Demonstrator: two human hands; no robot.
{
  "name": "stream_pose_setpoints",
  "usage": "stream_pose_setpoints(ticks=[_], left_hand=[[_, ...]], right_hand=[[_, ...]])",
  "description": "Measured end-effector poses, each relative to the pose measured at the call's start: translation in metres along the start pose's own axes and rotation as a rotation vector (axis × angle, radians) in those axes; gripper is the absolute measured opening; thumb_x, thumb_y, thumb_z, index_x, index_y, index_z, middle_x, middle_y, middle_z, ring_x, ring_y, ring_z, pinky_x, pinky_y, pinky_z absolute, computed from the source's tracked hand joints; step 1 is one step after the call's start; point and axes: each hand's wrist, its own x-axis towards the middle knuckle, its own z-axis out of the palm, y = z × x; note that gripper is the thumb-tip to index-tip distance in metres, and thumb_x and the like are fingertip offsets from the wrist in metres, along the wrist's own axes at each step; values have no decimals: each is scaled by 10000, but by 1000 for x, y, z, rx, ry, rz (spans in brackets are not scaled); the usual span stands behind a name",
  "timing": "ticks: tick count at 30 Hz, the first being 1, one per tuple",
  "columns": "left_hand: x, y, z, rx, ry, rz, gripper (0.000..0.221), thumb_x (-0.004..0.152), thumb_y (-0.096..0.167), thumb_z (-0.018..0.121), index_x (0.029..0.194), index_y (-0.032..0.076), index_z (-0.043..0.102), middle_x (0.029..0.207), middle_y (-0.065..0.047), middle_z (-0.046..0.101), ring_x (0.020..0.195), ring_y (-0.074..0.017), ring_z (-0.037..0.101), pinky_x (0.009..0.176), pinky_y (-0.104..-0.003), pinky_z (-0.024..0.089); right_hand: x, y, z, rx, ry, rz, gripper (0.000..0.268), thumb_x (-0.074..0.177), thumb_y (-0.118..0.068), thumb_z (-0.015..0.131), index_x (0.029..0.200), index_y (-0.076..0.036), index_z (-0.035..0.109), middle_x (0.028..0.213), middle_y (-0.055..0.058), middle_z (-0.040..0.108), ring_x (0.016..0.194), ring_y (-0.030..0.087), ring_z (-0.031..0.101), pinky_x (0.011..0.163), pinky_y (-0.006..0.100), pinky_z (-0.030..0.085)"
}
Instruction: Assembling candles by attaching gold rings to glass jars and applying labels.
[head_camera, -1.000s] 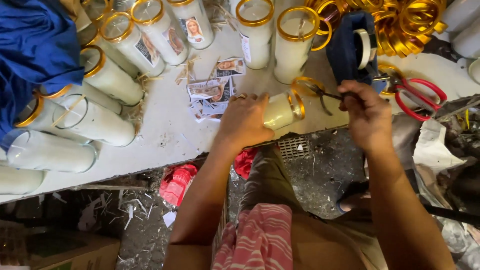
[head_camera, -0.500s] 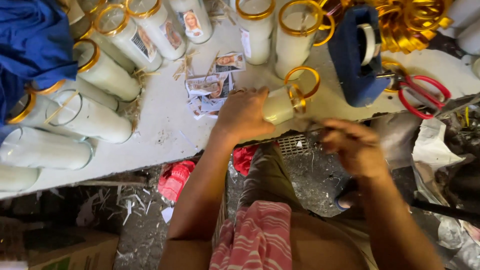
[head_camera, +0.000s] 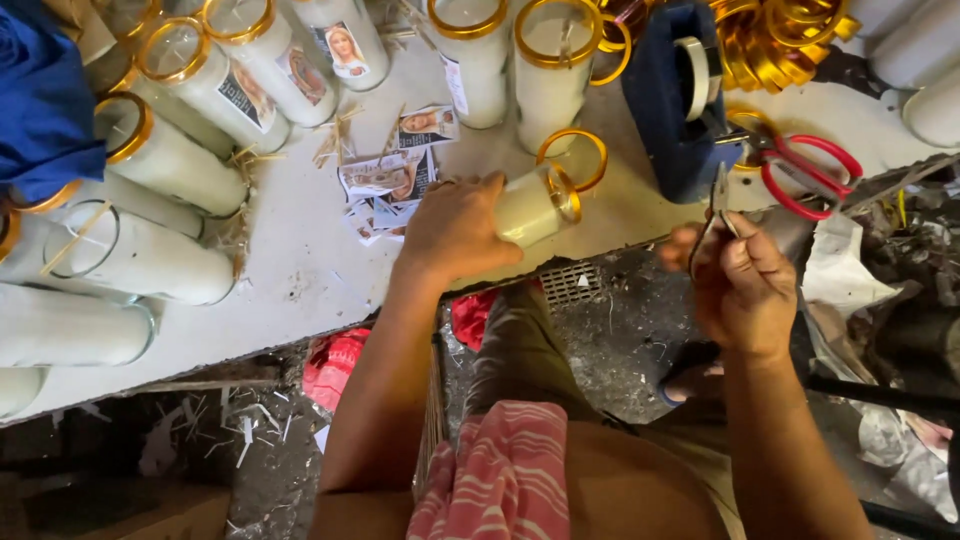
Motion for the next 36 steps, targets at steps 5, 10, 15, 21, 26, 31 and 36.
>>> stream_pose_setpoints(ticks=[5, 10, 15, 21, 26, 31, 36], left_hand=[[5, -1, 3, 15, 16, 4, 705, 618, 457, 748, 1195, 87, 584, 988, -130, 710, 902, -348, 686, 871, -502, 496], [4, -1, 6, 11, 22, -6, 684, 611, 466, 763, 1161, 98, 588, 1028, -130, 721, 938, -365, 687, 864, -505, 488], [4, -5, 13, -47, 104, 25, 855, 653, 578, 758, 1272, -1, 652, 1072, -231, 734, 1093, -461, 686, 1018, -593, 443], [3, -4, 10, -78, 94, 20, 816, 638, 514, 773, 1258, -3, 657, 1054, -225, 735, 1083, -475, 684, 1017, -603, 442], [5, -6, 14, -78, 103, 18, 815, 629, 541, 767, 1225, -6, 667, 1049, -242, 737, 1076, -491, 685, 1004, -618, 443], [6, -8, 15, -63, 118, 42, 810, 630, 544, 772, 1223, 3, 670, 1028, -227, 740, 1049, -486, 695, 979, -605, 463], [2, -3, 13, -87, 94, 25, 717, 633, 501, 763, 1148, 9, 684, 997, -231, 742, 1036, -490, 696, 969, -604, 459]], right_hand=[[4, -13, 14, 145, -69, 78, 414, 1031, -253, 660, 1328, 17, 559, 1150, 265, 710, 859, 386, 750, 767, 448, 660], [1, 17, 14, 160, 44, 201, 608, 955, -556, 666, 1275, -43, 606, 943, 208, 738, 625, 358, 696, 596, 415, 594], [-5, 12, 78, -869, -75, -67, 354, 1048, -72, 566, 1381, 32, 623, 801, 193, 727, 646, 283, 698, 659, 396, 561], [1, 19, 87, -1116, -54, -489, 496, 983, 71, 702, 1463, 89, 574, 836, 234, 741, 623, 293, 701, 606, 400, 582], [6, 13, 106, -1382, -79, -277, 472, 993, -122, 680, 1461, -86, 635, 806, 294, 722, 780, 453, 719, 705, 582, 546], [4, 33, 85, -1226, 20, -531, 467, 1005, 26, 711, 1454, 79, 596, 871, 248, 750, 710, 344, 729, 637, 447, 584], [1, 19, 96, -1425, -57, -213, 521, 999, -169, 647, 1512, -113, 572, 862, 318, 726, 844, 477, 713, 751, 620, 542]])
